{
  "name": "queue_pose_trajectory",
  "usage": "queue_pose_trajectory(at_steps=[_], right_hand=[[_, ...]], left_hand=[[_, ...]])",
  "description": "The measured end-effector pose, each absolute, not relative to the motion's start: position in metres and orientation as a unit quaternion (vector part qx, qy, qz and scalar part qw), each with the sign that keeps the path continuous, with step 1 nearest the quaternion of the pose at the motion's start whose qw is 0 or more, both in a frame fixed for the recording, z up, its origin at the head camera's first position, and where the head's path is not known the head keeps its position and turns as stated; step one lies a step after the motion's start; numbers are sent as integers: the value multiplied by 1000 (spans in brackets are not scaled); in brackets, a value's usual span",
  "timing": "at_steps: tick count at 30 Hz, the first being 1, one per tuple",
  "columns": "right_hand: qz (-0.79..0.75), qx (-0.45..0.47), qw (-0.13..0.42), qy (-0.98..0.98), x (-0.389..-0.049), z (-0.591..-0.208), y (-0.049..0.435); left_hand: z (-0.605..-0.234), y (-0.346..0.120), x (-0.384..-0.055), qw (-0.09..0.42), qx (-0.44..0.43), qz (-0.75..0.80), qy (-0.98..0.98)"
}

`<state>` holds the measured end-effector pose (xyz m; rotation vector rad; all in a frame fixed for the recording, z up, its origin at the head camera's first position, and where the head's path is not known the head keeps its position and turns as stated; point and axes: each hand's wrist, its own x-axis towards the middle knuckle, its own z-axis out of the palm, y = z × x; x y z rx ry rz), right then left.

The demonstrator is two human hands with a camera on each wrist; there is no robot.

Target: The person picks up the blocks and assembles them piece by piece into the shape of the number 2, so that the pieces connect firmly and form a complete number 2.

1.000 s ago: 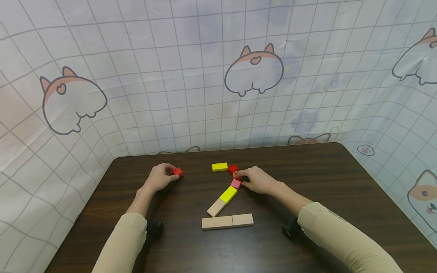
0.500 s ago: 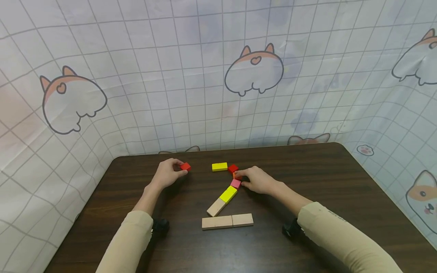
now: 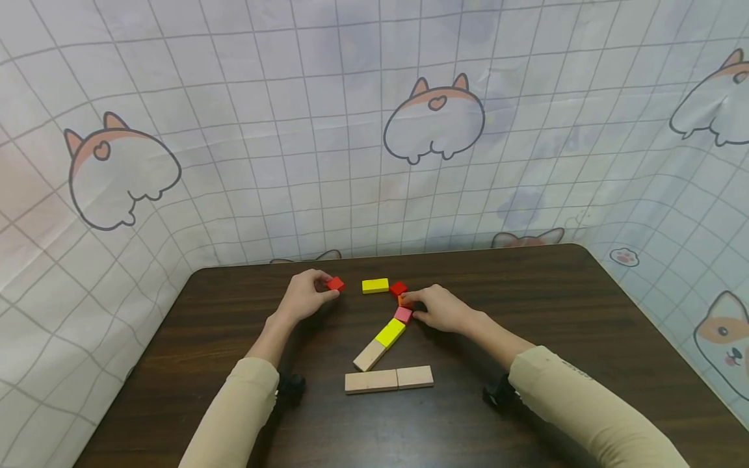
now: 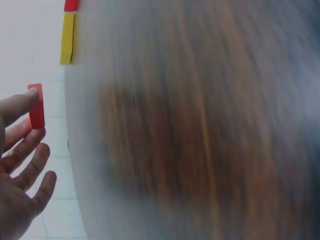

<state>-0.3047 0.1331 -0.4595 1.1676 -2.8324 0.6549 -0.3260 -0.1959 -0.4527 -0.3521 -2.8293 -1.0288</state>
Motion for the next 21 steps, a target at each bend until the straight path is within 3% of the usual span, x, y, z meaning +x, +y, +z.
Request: queue_pose_trajectory(at_steps=[21], right_hand=[[213,365,-2,-906,-305,-461,133]], left_hand=[[-464,-165,-337,21,-117,-310,-943]])
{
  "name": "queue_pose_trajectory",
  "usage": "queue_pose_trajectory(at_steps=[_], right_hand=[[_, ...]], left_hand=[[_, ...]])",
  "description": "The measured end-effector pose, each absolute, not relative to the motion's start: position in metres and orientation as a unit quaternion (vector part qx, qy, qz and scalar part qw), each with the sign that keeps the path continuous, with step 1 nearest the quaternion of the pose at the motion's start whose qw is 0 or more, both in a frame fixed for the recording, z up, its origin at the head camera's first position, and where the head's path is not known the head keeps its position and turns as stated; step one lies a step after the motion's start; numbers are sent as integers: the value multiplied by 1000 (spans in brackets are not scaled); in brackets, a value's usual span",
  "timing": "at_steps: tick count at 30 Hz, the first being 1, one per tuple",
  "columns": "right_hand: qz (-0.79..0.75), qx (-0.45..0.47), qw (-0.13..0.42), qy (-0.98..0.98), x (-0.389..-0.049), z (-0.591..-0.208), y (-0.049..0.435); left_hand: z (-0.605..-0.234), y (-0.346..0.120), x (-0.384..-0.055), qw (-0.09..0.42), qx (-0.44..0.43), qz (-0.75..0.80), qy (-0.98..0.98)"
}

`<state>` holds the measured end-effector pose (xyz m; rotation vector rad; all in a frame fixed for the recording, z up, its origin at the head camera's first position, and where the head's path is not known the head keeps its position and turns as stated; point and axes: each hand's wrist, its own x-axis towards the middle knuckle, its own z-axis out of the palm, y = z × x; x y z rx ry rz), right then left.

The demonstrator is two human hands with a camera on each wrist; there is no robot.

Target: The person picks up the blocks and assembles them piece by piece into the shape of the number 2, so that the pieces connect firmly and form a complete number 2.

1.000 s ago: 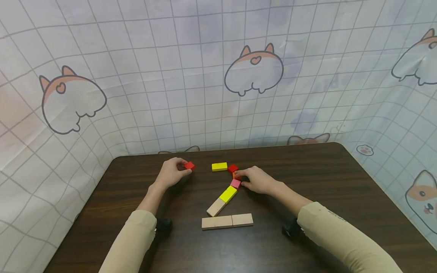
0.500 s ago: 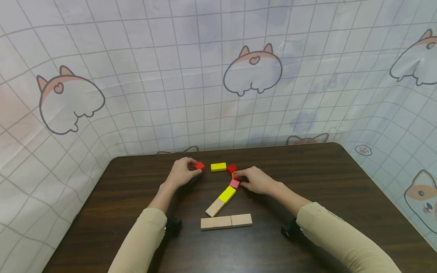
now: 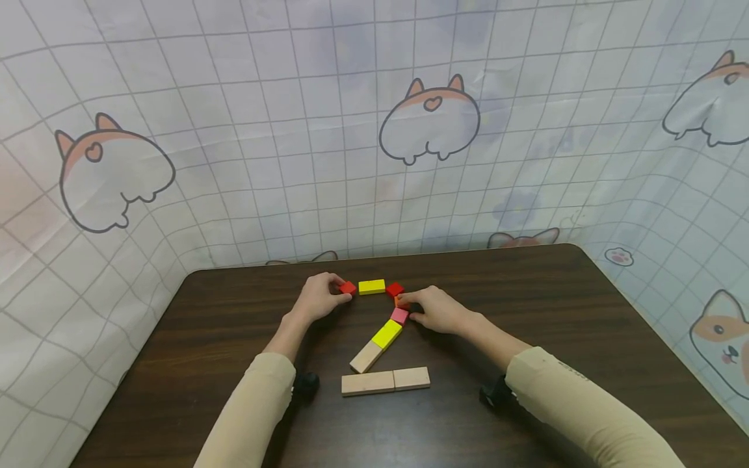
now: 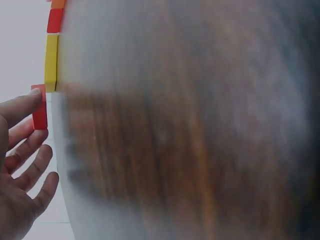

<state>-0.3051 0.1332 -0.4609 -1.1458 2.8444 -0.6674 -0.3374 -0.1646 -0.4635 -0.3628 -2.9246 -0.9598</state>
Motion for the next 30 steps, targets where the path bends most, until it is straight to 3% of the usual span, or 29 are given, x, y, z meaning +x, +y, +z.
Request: queue_pose_trajectory(at_steps=[30], right_hand=[[-219,-385,18,896,-308,-457,133]], left_hand=[[-466,-167,-339,-38,-110,-309,-944]])
